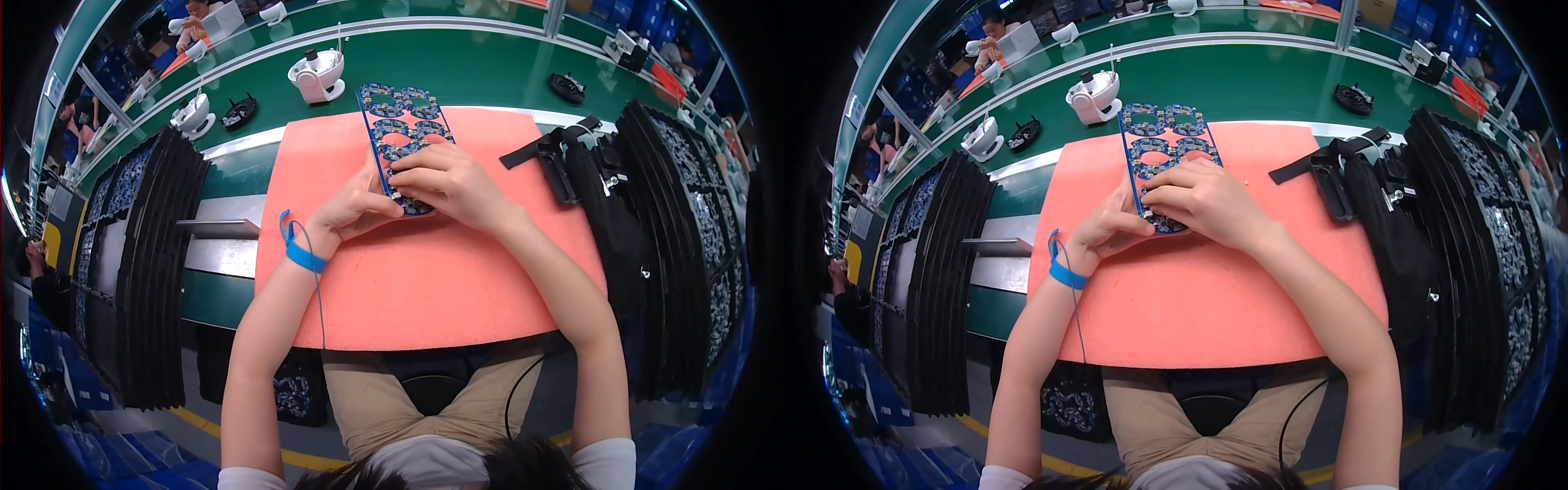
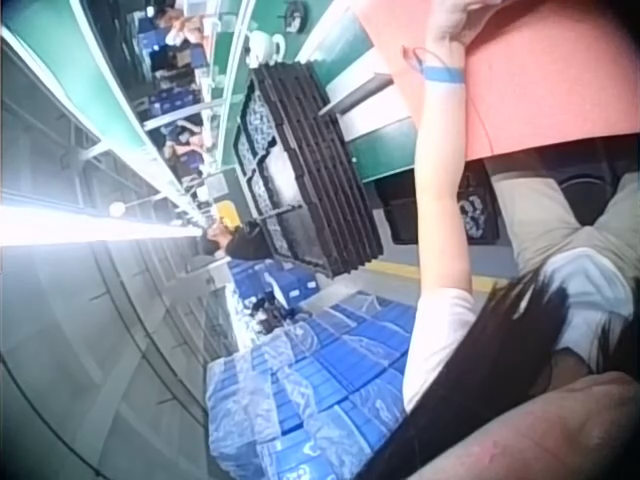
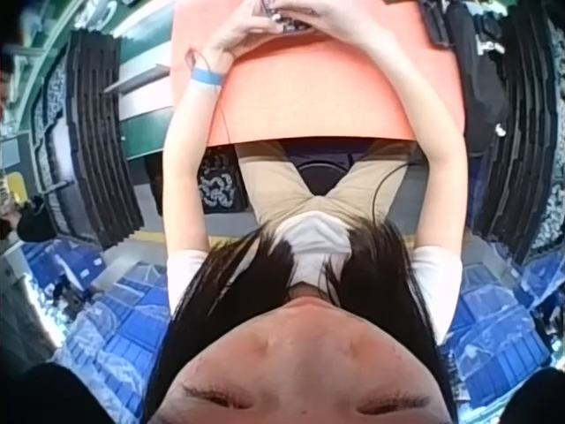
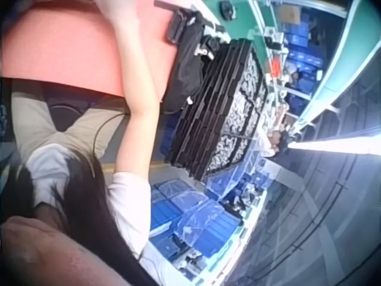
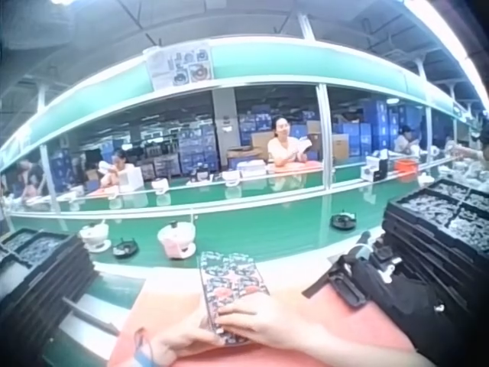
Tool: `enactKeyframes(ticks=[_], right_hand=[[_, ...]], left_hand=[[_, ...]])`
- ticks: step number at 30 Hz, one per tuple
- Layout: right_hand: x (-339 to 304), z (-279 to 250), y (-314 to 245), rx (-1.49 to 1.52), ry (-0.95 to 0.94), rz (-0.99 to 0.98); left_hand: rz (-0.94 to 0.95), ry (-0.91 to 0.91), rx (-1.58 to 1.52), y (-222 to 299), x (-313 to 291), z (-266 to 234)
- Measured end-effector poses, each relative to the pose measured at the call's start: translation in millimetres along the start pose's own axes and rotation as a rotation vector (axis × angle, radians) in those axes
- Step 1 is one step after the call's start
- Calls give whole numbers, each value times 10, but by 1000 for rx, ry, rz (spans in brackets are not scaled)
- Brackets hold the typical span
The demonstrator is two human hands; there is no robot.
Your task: Assembling small LED circuit boards into a carrier frame on a factory production line.
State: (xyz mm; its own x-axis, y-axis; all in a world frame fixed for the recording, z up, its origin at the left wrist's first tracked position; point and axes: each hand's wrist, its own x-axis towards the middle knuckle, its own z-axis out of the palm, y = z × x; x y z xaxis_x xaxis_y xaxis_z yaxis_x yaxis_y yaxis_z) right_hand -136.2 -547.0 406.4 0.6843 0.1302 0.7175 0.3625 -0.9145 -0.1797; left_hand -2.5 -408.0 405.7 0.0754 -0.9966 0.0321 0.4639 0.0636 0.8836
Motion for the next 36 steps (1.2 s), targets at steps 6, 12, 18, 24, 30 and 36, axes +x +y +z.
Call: enactKeyframes(ticks=[6,12,18,24,30,36], right_hand=[[21,7,-68,49,-21,160],[2,-33,0,113,-24,90],[47,-14,-92,166,-17,32],[52,-30,-128,494,-63,370],[30,-195,25,308,-200,212],[-1,-184,32,66,-216,9]], left_hand=[[-42,73,89,12,-25,-2],[9,-3,60,6,0,-36],[-8,-30,-20,1,-15,-73],[35,-31,63,-18,-2,-72],[13,-52,31,9,0,-65],[4,-22,58,14,9,-36]])
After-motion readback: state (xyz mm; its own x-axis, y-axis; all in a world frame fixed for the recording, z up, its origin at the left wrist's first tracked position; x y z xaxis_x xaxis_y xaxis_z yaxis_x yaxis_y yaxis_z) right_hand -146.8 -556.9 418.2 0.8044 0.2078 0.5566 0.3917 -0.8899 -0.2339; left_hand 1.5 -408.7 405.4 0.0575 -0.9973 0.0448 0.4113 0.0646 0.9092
